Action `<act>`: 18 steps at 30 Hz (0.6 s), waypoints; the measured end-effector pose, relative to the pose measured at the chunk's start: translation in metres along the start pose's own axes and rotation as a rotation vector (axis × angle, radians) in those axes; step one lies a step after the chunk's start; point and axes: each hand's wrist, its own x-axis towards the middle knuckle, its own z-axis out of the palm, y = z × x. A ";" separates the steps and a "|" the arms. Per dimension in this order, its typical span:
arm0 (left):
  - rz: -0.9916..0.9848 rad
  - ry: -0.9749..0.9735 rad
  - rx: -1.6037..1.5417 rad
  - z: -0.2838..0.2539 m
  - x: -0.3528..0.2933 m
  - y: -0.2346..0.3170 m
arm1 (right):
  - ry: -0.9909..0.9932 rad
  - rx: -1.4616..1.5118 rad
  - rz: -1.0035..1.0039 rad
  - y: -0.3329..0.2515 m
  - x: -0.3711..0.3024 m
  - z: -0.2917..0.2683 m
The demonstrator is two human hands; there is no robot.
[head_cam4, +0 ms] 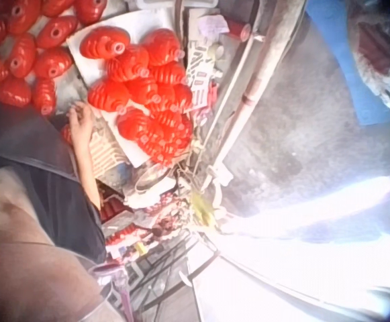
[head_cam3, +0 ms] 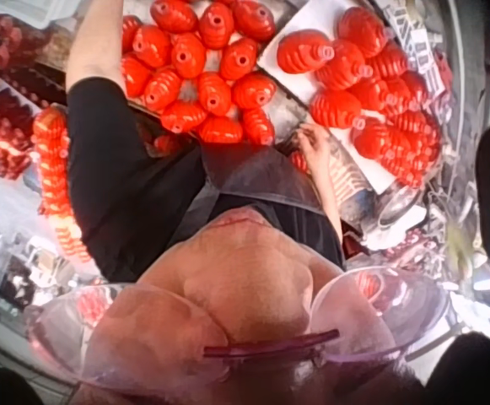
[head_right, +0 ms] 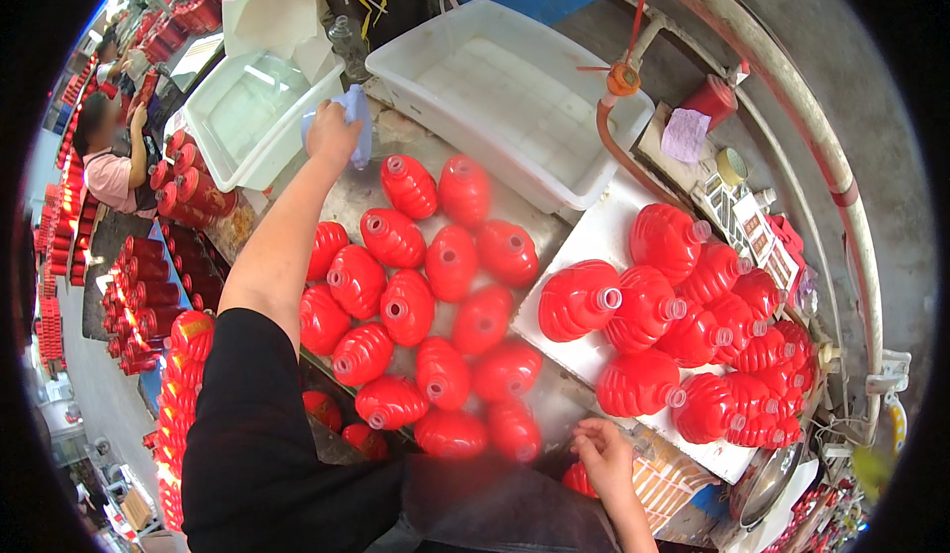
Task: The person moves red plastic bottles from a crate onto a workbench, then applies gold labels to the bottles one by one. The person uses a small scoop to transfer liquid from a metal bowl into the bottles before labeling them.
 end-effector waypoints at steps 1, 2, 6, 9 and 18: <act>0.059 -0.001 0.007 -0.005 -0.003 0.003 | -0.004 -0.013 -0.028 0.001 0.000 0.000; 0.121 -0.002 0.012 -0.010 -0.006 0.005 | -0.001 -0.027 -0.026 0.002 0.000 -0.001; 0.335 -0.030 0.075 -0.032 -0.017 0.015 | 0.008 -0.069 -0.050 0.006 0.000 -0.002; 0.422 -0.018 0.095 -0.047 -0.026 0.013 | 0.002 -0.074 -0.085 0.012 -0.001 -0.003; 0.158 0.086 -0.180 -0.074 -0.018 -0.045 | -0.020 -0.246 -0.176 0.037 -0.013 -0.015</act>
